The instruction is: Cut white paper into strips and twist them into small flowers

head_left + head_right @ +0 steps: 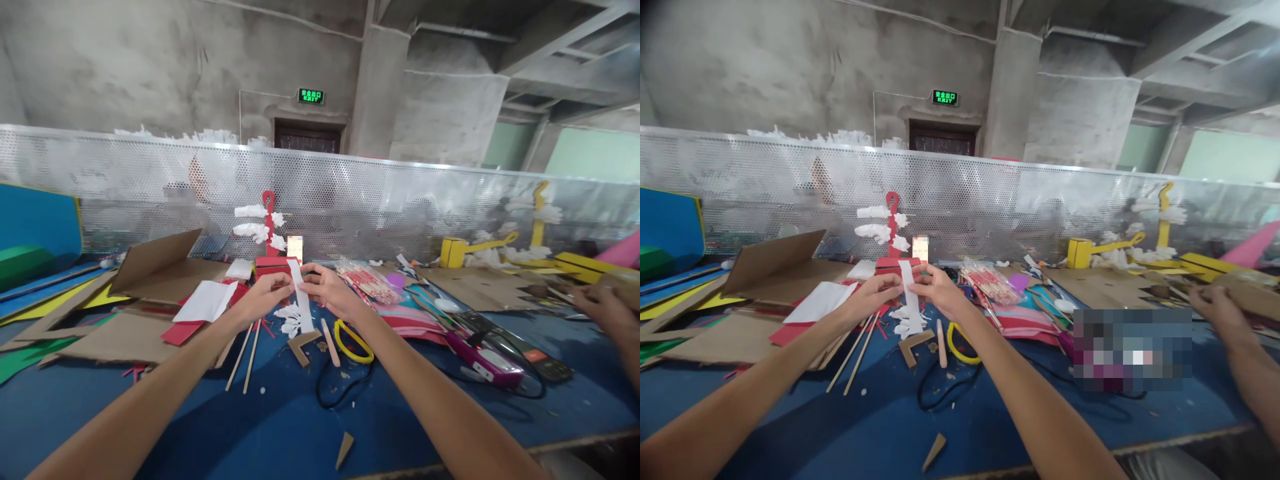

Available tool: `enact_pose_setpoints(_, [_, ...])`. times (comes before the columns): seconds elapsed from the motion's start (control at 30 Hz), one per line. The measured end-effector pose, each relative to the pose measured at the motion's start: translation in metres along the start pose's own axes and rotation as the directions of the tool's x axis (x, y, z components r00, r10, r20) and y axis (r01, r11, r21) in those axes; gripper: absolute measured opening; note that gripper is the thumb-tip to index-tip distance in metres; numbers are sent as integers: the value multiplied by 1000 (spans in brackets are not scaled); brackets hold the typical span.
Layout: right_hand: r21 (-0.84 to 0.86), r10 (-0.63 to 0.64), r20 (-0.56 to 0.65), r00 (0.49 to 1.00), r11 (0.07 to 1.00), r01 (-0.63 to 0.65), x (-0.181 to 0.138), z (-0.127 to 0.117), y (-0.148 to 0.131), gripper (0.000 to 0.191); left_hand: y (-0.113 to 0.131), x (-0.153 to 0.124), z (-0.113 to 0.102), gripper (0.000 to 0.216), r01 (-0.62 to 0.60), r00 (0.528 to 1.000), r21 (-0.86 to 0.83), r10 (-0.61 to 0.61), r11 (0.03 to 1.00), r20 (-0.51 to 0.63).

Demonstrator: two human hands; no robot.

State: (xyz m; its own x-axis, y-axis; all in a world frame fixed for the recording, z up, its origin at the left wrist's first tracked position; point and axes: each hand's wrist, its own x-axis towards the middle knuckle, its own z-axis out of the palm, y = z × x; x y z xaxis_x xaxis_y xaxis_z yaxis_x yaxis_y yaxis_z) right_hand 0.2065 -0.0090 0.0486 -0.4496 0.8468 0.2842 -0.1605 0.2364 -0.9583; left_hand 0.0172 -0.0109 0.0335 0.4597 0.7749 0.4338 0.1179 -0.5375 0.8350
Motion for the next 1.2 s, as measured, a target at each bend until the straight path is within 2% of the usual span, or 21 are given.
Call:
enact_pose_setpoints(0.4, [-58, -49, 13, 999, 997, 50, 0, 0, 1, 37, 3, -1, 0, 17, -6, 1000, 8, 6, 1000, -15])
enact_pose_setpoints(0.63, [-101, -113, 35, 993, 988, 116, 1, -2, 3, 28, 4, -1, 0, 15, -13, 1000, 41, 14, 999, -17])
enact_pose_setpoints(0.87, [-179, -94, 10, 996, 979, 94, 0, 0, 2, 25, 0, 0, -1, 14, -4, 1000, 77, 6, 997, -16])
enact_pose_setpoints(1.2, [-193, -112, 9, 994, 975, 111, -1, 1, 0, 22, 7, -1, -1, 17, 8, 1000, 37, -7, 999, -26])
